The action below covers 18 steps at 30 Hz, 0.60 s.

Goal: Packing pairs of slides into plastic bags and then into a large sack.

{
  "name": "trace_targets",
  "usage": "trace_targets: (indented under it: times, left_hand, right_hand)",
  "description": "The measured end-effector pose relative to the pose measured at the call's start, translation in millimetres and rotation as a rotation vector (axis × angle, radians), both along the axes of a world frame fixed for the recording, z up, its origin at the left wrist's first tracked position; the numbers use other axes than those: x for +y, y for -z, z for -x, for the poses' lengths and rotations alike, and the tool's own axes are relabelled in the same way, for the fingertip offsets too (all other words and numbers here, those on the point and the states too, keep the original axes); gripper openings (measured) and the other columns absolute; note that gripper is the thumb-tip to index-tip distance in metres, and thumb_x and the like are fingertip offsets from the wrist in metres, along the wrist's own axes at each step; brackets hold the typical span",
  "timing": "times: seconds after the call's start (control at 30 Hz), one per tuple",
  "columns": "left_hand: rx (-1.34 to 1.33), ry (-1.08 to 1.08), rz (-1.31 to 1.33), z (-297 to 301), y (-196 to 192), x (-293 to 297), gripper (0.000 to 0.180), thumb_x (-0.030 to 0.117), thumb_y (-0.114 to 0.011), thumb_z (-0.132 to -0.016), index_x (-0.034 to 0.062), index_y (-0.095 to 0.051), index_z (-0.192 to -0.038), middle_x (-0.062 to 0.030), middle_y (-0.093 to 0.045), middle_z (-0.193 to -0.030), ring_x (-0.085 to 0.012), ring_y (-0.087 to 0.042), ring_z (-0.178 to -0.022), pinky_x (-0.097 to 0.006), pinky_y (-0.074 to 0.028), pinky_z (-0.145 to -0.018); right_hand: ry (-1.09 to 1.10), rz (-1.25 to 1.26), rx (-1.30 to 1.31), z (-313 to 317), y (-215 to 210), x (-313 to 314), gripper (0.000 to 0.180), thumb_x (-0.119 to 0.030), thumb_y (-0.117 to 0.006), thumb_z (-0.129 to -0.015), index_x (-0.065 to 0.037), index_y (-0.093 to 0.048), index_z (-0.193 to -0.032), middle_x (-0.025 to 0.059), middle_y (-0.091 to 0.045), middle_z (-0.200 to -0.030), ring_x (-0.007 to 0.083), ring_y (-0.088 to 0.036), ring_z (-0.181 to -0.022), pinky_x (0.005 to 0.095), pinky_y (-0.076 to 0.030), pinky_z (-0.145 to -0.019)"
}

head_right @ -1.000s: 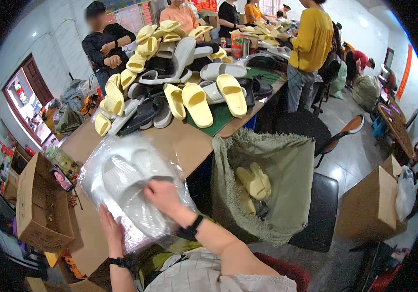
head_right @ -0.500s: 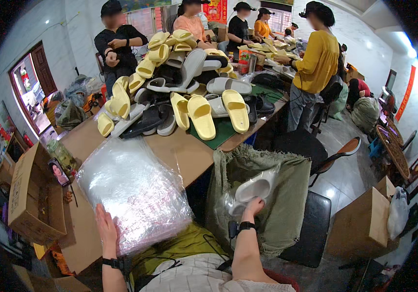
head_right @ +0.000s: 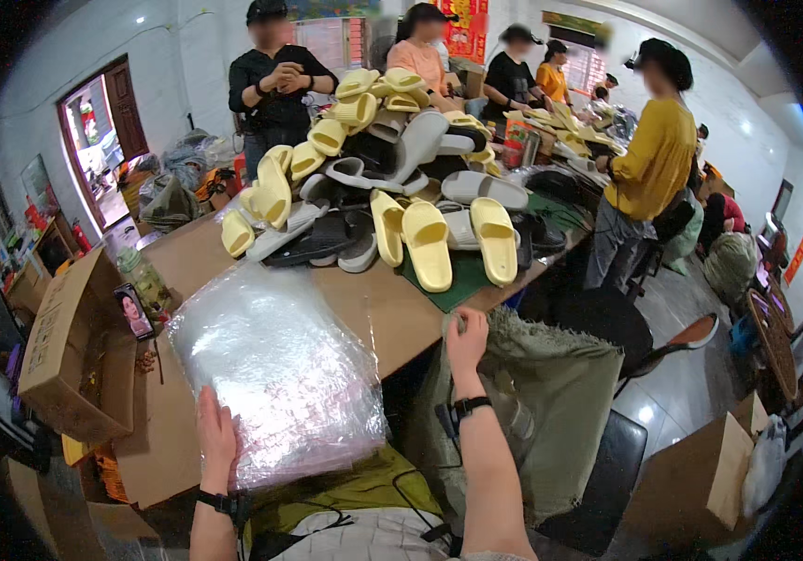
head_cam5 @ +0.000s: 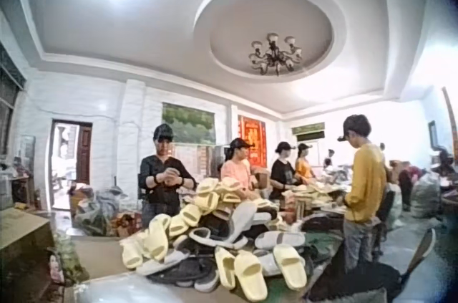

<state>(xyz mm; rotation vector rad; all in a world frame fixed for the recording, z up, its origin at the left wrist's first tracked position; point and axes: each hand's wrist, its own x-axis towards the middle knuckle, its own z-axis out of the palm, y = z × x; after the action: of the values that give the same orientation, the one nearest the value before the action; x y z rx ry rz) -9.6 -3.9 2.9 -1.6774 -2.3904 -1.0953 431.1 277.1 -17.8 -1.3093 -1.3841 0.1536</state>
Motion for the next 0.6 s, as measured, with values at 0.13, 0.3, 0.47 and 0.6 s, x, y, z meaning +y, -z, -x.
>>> trace_targets:
  times: [0.13,0.3,0.47,0.6]
  left_hand:
    - [-0.005,0.008,-0.023,0.0,5.1,0.9,0.063,0.020,-0.055,-0.095,-0.0077,-0.036,-0.149,-0.0312,-0.039,-0.152,-0.0467,-0.035,-0.142,-0.050,-0.026,-0.120]
    - [-0.003,-0.003,0.010,-5.1,-0.6,-5.4,0.065,0.022,-0.056,-0.095,-0.0080,-0.035,-0.149,-0.0319,-0.039,-0.152,-0.0462,-0.035,-0.143,-0.050,-0.026,-0.119]
    - [0.002,0.016,0.002,-7.6,-1.6,1.1,0.066,0.025,-0.056,-0.096,-0.0076,-0.035,-0.149,-0.0311,-0.039,-0.152,-0.0458,-0.034,-0.143,-0.050,-0.026,-0.119]
    - [0.027,-0.018,-0.030,0.1,7.7,-10.2,0.066,0.026,-0.057,-0.096,-0.0069,-0.036,-0.149,-0.0306,-0.039,-0.152,-0.0460,-0.034,-0.143,-0.050,-0.026,-0.119]
  right_hand:
    - [0.058,0.059,-0.224,20.8,-28.0,68.0,0.059,-0.026,-0.072,-0.090,0.002,-0.049,-0.136,0.0220,-0.053,-0.134,0.0408,-0.050,-0.123,0.0481,-0.042,-0.104]
    - [0.168,0.472,-0.229,46.2,-36.0,113.9,0.073,-0.033,-0.074,-0.087,0.004,-0.046,-0.142,0.0240,-0.053,-0.138,0.0406,-0.051,-0.126,0.0484,-0.046,-0.102]
    - [-0.087,0.308,0.243,41.4,-13.4,136.7,0.037,-0.023,-0.066,-0.091,0.004,-0.066,-0.117,0.0170,-0.070,-0.102,0.0338,-0.067,-0.088,0.0434,-0.052,-0.080]
    - [-0.409,0.269,0.740,76.5,-48.5,90.8,0.032,-0.021,-0.058,-0.101,0.002,-0.063,-0.122,0.0015,-0.065,-0.093,0.0081,-0.050,-0.068,0.0264,-0.041,-0.061]
